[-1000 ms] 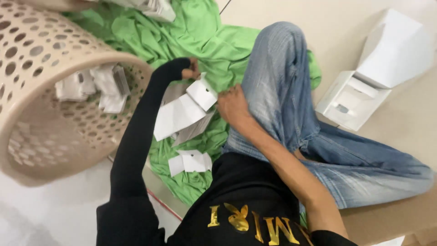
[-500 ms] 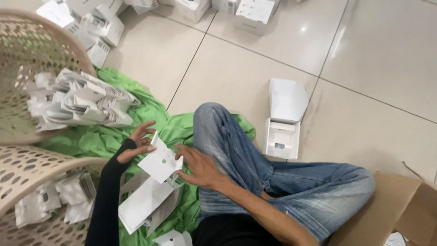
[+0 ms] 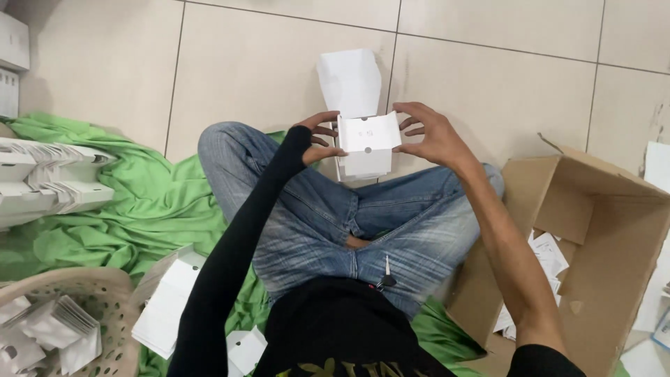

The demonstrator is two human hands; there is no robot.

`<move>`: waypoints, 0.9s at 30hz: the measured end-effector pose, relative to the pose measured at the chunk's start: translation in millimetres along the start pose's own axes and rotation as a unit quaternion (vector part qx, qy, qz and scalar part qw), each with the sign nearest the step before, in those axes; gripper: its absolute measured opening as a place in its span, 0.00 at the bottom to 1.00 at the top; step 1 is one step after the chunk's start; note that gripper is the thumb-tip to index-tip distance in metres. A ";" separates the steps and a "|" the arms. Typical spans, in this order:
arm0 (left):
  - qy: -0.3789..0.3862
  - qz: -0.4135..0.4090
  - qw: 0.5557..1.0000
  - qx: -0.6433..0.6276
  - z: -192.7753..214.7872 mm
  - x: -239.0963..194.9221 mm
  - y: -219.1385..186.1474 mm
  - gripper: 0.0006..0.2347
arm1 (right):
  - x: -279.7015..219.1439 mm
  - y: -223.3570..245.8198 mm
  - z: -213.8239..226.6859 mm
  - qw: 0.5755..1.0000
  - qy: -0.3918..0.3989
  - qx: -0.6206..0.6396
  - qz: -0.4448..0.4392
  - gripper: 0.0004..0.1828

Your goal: The person sits on the floor and repeatedly picks up small white packets from a cardboard box, places them into small white product boxes, closes the boxes, and stacks them on the floor.

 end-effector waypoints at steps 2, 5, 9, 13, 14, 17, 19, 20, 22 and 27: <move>-0.004 -0.009 1.000 0.017 -2.8 10.4 4.2 0.39 | 6.7 -20.7 -3.6 1.000 -0.001 -0.006 0.001 0.45; -0.006 0.007 1.000 0.017 -4.5 17.6 18.5 0.39 | 14.1 -46.0 -15.4 1.000 0.008 0.007 -0.005 0.45; -0.006 0.026 1.000 0.013 -11.5 23.3 39.3 0.39 | 19.8 -56.1 -27.3 0.999 0.020 -0.044 0.002 0.45; -0.014 0.044 0.998 0.032 -9.5 18.2 34.2 0.39 | 22.2 -48.2 -16.5 0.999 0.020 -0.045 0.011 0.44; -0.011 0.042 0.999 0.012 -6.4 16.9 31.4 0.39 | 21.4 -47.2 -13.1 1.000 0.003 -0.018 0.021 0.44; 0.003 0.073 0.997 0.003 -4.7 16.6 31.4 0.38 | 18.3 -51.4 -17.8 0.999 -0.010 0.034 0.028 0.44; 0.004 0.096 0.995 0.016 -5.6 20.0 34.1 0.38 | 21.2 -56.8 -23.1 0.998 -0.011 0.051 0.036 0.43; -0.001 0.058 0.998 0.029 -6.6 21.8 33.8 0.38 | 23.8 -59.8 -25.7 0.999 -0.002 -0.019 0.051 0.43; -0.004 0.029 0.999 0.037 -9.2 22.0 36.1 0.37 | 24.7 -59.4 -31.9 0.994 0.013 -0.086 0.060 0.42; -0.018 -0.005 0.999 0.041 -11.5 21.6 42.0 0.36 | 24.2 -51.7 -42.7 0.991 0.018 -0.125 0.049 0.42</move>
Point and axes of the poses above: each hand's wrist, its own x-axis towards the middle knuckle, its own z-axis out of the back of the hand, y = z × x, the point moved 3 cm from there along x, towards the middle knuckle, and after that the axes turned 11 degrees about z, right-handed, at the moved point
